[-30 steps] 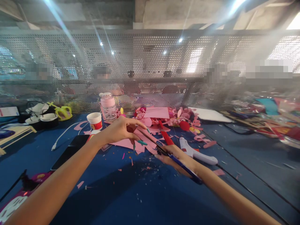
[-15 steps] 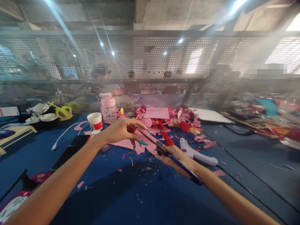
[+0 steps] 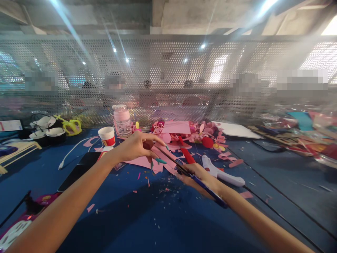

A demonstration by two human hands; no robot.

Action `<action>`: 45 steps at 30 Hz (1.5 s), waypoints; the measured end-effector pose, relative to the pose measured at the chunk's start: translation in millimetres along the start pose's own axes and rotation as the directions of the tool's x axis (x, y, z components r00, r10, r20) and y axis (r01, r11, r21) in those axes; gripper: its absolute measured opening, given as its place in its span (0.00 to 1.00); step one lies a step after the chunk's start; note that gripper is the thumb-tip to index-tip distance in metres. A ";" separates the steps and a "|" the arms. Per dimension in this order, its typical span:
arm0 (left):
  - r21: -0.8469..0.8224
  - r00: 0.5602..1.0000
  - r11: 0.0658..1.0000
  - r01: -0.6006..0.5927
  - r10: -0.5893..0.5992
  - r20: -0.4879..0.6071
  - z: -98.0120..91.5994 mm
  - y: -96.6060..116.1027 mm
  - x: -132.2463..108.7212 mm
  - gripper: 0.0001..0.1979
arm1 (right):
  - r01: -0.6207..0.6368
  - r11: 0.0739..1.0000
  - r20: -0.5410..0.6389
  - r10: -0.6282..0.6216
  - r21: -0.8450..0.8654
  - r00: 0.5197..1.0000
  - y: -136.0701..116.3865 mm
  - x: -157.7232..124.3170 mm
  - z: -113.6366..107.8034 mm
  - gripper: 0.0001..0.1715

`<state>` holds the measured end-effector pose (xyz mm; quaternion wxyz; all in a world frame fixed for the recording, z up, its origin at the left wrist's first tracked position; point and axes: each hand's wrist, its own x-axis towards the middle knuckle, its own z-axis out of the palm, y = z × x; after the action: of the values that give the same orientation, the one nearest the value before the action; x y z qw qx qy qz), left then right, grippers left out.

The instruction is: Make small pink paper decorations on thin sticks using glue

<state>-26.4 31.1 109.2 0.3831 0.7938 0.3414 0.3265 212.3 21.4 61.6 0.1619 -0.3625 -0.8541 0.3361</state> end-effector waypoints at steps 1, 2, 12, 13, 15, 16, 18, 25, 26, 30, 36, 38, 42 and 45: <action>-0.003 1.000 1.000 -0.001 0.001 0.000 0.0 0.0 0.1 0.17 | -0.010 1.000 0.000 0.010 0.005 1.000 -0.1 0.0 0.0 0.19; -0.005 1.000 1.000 -0.002 0.002 -0.001 0.2 -0.1 0.3 0.17 | -0.019 1.000 -0.002 0.019 0.011 1.000 -0.2 0.0 0.1 0.19; -0.026 1.000 1.000 0.009 -0.009 -0.018 0.6 0.7 0.2 0.19 | 0.021 0.999 -0.065 -0.019 0.032 0.998 0.7 -0.3 1.1 0.20; -0.048 0.999 0.999 0.017 -0.018 -0.028 0.4 -0.1 0.8 0.21 | 0.025 0.999 -0.087 -0.021 0.042 0.996 0.0 -0.2 1.2 0.20; -0.102 0.996 0.995 0.011 -0.020 -0.084 2.9 -3.1 2.9 0.25 | 0.018 0.997 -0.158 -0.005 0.077 0.987 -1.7 0.0 2.8 0.20; -0.128 0.990 0.992 -0.007 -0.011 -0.139 6.6 -5.3 4.4 0.26 | 0.007 0.994 -0.193 0.014 0.106 0.981 -2.6 0.1 4.6 0.21; -0.164 0.961 0.985 -0.050 0.003 -0.277 19.8 -10.5 7.1 0.21 | -0.020 0.984 -0.243 0.064 0.178 0.968 -4.2 0.4 10.6 0.20; -0.026 0.783 0.998 0.053 -0.057 -0.620 83.4 -23.9 3.4 0.23 | -0.032 0.964 -0.332 0.122 0.264 0.935 -9.6 3.1 45.2 0.15; 0.047 0.742 0.996 0.074 -0.023 -0.670 87.7 -24.7 1.5 0.23 | -0.035 0.960 -0.332 0.130 0.278 0.934 -11.0 3.5 49.5 0.15; 0.262 0.622 0.956 0.129 0.128 -0.772 93.6 -27.3 -4.7 0.23 | -0.048 0.947 -0.342 0.162 0.319 0.925 -17.2 4.3 61.1 0.15; 0.294 0.558 0.943 0.152 0.164 -0.814 92.8 -24.6 -4.1 0.18 | -0.035 0.912 -0.354 0.193 0.408 0.915 -24.0 4.8 69.0 0.13; 0.251 0.550 0.952 0.175 0.117 -0.827 92.1 -21.5 -2.5 0.16 | -0.033 0.908 -0.360 0.200 0.419 0.911 -25.6 5.2 71.0 0.13; 0.242 0.509 0.949 0.204 0.108 -0.854 91.8 -18.1 -1.2 0.16 | -0.019 0.910 -0.382 0.193 0.415 0.904 -29.0 5.5 74.4 0.13; 0.287 0.471 0.935 0.210 0.161 -0.867 92.0 -17.4 -2.0 0.14 | 0.000 0.893 -0.383 0.193 0.450 0.903 -30.5 5.3 77.9 0.13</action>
<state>39.2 2.3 48.9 0.0073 0.5617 0.5537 0.6147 152.5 -25.9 26.7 0.4010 -0.4230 -0.6817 0.4423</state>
